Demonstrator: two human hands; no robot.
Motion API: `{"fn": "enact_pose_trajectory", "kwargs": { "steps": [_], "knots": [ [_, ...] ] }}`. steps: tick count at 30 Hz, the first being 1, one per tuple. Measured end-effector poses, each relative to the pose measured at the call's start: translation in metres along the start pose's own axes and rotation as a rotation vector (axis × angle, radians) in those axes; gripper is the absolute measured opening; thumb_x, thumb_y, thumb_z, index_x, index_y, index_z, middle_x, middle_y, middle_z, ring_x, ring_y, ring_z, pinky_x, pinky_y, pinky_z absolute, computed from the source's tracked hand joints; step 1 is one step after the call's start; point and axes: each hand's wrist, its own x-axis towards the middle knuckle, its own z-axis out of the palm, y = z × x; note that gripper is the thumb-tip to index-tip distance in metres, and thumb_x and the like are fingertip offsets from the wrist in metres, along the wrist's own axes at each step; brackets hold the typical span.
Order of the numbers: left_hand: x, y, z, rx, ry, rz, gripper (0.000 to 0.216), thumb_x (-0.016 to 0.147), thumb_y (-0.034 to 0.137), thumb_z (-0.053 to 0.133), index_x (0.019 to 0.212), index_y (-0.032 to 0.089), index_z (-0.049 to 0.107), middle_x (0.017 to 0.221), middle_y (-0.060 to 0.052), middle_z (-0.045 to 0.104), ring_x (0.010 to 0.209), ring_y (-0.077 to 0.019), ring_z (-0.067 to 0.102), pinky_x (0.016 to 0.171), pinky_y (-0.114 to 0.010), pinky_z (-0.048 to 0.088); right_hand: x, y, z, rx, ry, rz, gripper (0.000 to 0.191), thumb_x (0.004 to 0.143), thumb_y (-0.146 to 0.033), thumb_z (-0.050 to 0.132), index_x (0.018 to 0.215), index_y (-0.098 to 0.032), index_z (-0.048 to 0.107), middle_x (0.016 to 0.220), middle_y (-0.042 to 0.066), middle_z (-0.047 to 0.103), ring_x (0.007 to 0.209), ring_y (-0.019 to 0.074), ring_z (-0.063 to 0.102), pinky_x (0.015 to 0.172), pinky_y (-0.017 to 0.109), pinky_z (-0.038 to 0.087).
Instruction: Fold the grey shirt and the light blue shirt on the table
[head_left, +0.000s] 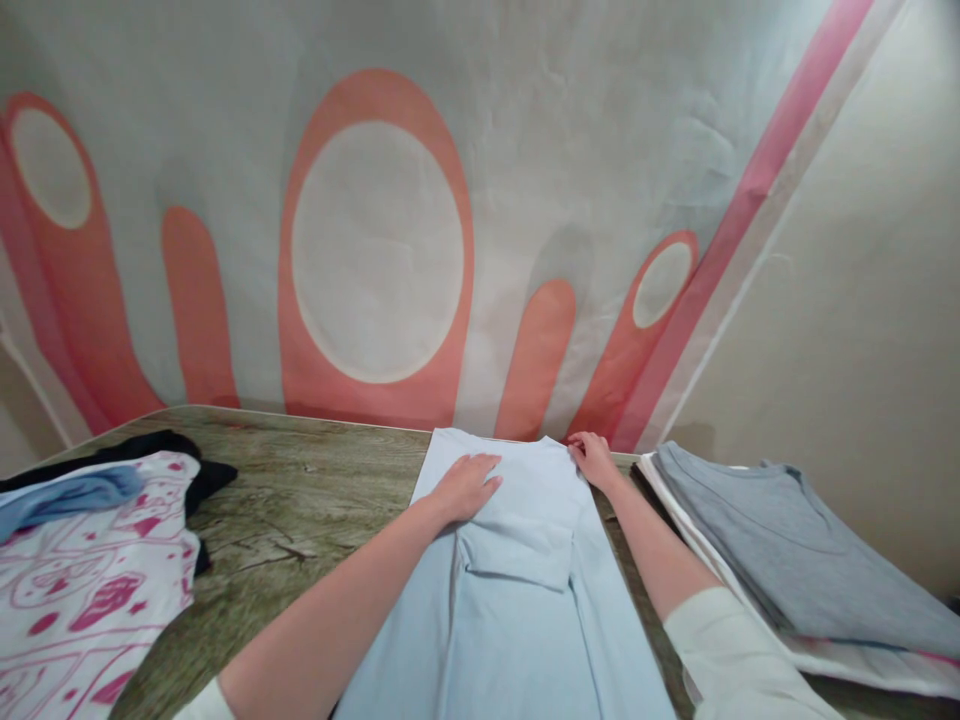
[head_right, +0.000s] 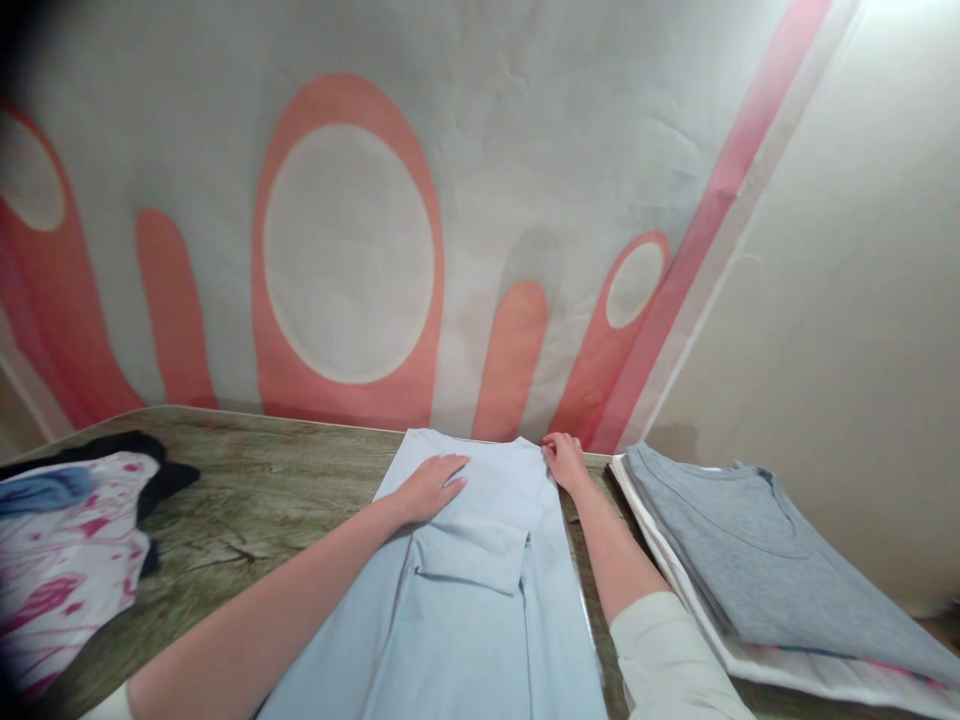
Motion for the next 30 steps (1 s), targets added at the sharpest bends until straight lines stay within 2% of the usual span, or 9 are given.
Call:
{"fn": "enact_pose_trajectory", "kwargs": {
  "steps": [5, 7, 10, 12, 15, 18, 21, 24, 30],
  "knots": [
    [0.005, -0.02, -0.005, -0.105, 0.165, -0.096, 0.037, 0.085, 0.019, 0.041, 0.118, 0.013, 0.054, 0.122, -0.008, 0.056, 0.113, -0.0172, 0.05, 0.1, -0.027, 0.033, -0.01, -0.024, -0.013, -0.013, 0.055, -0.081, 0.025, 0.083, -0.028, 0.043, 0.098, -0.016, 0.059, 0.101, 0.011, 0.06, 0.098, 0.0234, 0.053, 0.09, 0.042, 0.038],
    [0.005, -0.025, -0.005, -0.102, 0.181, -0.096, 0.036, 0.084, 0.017, 0.04, 0.116, 0.014, 0.056, 0.12, -0.007, 0.058, 0.111, -0.0172, 0.051, 0.099, -0.027, 0.034, -0.019, -0.033, -0.014, 0.013, -0.037, -0.166, 0.028, 0.086, -0.028, 0.039, 0.103, -0.019, 0.059, 0.11, 0.009, 0.059, 0.104, 0.0209, 0.052, 0.093, 0.038, 0.039],
    [0.004, -0.028, -0.003, -0.074, 0.177, -0.08, 0.036, 0.085, 0.016, 0.039, 0.115, 0.013, 0.057, 0.118, -0.008, 0.058, 0.11, -0.0169, 0.052, 0.098, -0.026, 0.036, -0.037, -0.039, -0.011, 0.0, -0.295, -0.282, 0.034, 0.09, -0.032, 0.034, 0.113, -0.023, 0.057, 0.125, 0.006, 0.054, 0.116, 0.0197, 0.047, 0.099, 0.037, 0.035],
    [0.003, -0.028, -0.001, -0.038, 0.163, -0.076, 0.035, 0.085, 0.016, 0.038, 0.115, 0.013, 0.057, 0.119, -0.008, 0.058, 0.111, -0.0168, 0.051, 0.099, -0.026, 0.035, -0.047, -0.037, -0.01, -0.097, -0.374, -0.245, 0.038, 0.09, -0.037, 0.034, 0.12, -0.024, 0.053, 0.132, 0.006, 0.048, 0.123, 0.0227, 0.041, 0.102, 0.044, 0.029],
    [0.002, -0.029, -0.001, 0.016, 0.135, -0.071, 0.035, 0.086, 0.016, 0.038, 0.115, 0.012, 0.058, 0.122, -0.009, 0.056, 0.115, -0.0171, 0.049, 0.101, -0.027, 0.032, -0.056, -0.034, -0.016, -0.261, -0.284, -0.116, 0.041, 0.09, -0.039, 0.034, 0.122, -0.022, 0.052, 0.135, 0.009, 0.045, 0.127, 0.0274, 0.035, 0.103, 0.053, 0.022],
    [0.002, -0.032, -0.003, 0.02, 0.125, -0.062, 0.035, 0.085, 0.016, 0.04, 0.115, 0.012, 0.058, 0.123, -0.009, 0.056, 0.116, -0.018, 0.048, 0.102, -0.029, 0.031, -0.059, -0.043, -0.027, -0.255, -0.186, -0.077, 0.037, 0.088, -0.038, 0.036, 0.107, -0.017, 0.061, 0.12, 0.013, 0.057, 0.114, 0.0263, 0.049, 0.096, 0.045, 0.033],
    [0.003, -0.036, -0.004, -0.036, 0.163, -0.068, 0.034, 0.085, 0.015, 0.04, 0.113, 0.011, 0.059, 0.12, -0.009, 0.058, 0.113, -0.0177, 0.05, 0.101, -0.028, 0.034, -0.063, -0.063, -0.037, -0.118, -0.242, -0.05, 0.034, 0.085, -0.041, 0.042, 0.09, -0.016, 0.064, 0.089, 0.009, 0.067, 0.082, 0.0205, 0.06, 0.075, 0.032, 0.044],
    [0.005, -0.041, -0.004, -0.068, 0.208, -0.098, 0.034, 0.086, 0.011, 0.037, 0.112, 0.013, 0.059, 0.117, -0.008, 0.059, 0.11, -0.0161, 0.052, 0.099, -0.027, 0.036, -0.069, -0.078, -0.042, -0.018, -0.386, 0.022, 0.035, 0.081, -0.048, 0.047, 0.076, -0.017, 0.062, 0.072, 0.005, 0.066, 0.064, 0.017, 0.058, 0.059, 0.027, 0.042],
    [0.005, -0.045, -0.005, -0.064, 0.299, -0.16, 0.034, 0.08, 0.003, 0.04, 0.106, 0.013, 0.06, 0.11, -0.009, 0.06, 0.107, -0.016, 0.052, 0.098, -0.03, 0.037, -0.074, -0.089, -0.046, 0.037, -0.529, 0.049, 0.033, 0.073, -0.049, 0.057, 0.072, -0.017, 0.06, 0.065, 0.002, 0.063, 0.057, 0.0139, 0.052, 0.053, 0.025, 0.037]
  ]
}}
